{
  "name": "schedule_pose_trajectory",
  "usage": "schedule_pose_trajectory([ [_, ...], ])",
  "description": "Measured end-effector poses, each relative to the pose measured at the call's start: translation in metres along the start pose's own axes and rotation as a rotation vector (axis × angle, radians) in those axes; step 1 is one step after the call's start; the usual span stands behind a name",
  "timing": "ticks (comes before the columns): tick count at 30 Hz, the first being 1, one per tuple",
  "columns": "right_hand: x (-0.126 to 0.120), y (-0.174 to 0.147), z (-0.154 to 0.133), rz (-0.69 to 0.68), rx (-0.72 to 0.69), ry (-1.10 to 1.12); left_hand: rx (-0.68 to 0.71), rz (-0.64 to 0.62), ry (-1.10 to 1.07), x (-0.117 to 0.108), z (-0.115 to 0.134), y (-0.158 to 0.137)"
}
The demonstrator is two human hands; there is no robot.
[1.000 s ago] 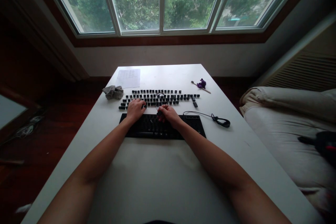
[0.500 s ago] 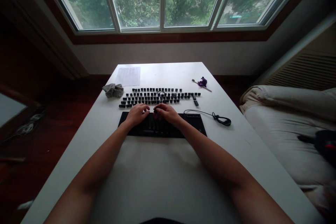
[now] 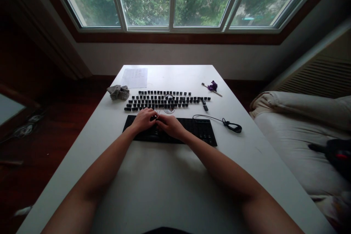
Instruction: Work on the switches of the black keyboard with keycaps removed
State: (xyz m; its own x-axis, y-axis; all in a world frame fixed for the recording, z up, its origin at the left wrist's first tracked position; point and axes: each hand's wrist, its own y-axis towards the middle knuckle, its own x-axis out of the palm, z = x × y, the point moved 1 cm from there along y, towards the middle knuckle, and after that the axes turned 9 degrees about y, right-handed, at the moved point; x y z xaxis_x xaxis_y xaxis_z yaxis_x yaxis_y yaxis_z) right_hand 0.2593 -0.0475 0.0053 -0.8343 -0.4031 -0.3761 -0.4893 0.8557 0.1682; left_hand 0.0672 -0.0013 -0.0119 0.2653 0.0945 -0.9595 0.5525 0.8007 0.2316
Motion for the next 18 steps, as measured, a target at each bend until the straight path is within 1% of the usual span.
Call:
schedule_pose_trajectory([
  [2,0.000,-0.001,-0.009,-0.053,-0.089,-0.198,-0.001,-0.004,-0.011,0.000,-0.001,0.000],
  [4,0.000,-0.002,-0.017,-0.126,-0.173,-0.332,-0.004,-0.005,-0.019,0.000,-0.001,0.000],
  [6,0.000,-0.004,-0.021,-0.172,-0.220,-0.414,-0.008,-0.006,-0.013,0.000,-0.001,-0.001],
  [8,-0.001,-0.006,-0.024,-0.191,-0.224,-0.454,-0.008,-0.010,0.000,0.000,0.000,-0.001],
  [11,-0.003,-0.009,-0.029,-0.199,-0.231,-0.436,-0.016,-0.008,0.017,0.000,0.000,-0.001],
  [15,-0.006,-0.010,-0.038,-0.140,-0.268,-0.309,-0.012,-0.019,0.020,0.000,-0.001,-0.001],
  [18,-0.011,-0.007,-0.039,-0.132,-0.261,-0.234,-0.005,-0.012,0.017,-0.001,-0.001,-0.001],
])
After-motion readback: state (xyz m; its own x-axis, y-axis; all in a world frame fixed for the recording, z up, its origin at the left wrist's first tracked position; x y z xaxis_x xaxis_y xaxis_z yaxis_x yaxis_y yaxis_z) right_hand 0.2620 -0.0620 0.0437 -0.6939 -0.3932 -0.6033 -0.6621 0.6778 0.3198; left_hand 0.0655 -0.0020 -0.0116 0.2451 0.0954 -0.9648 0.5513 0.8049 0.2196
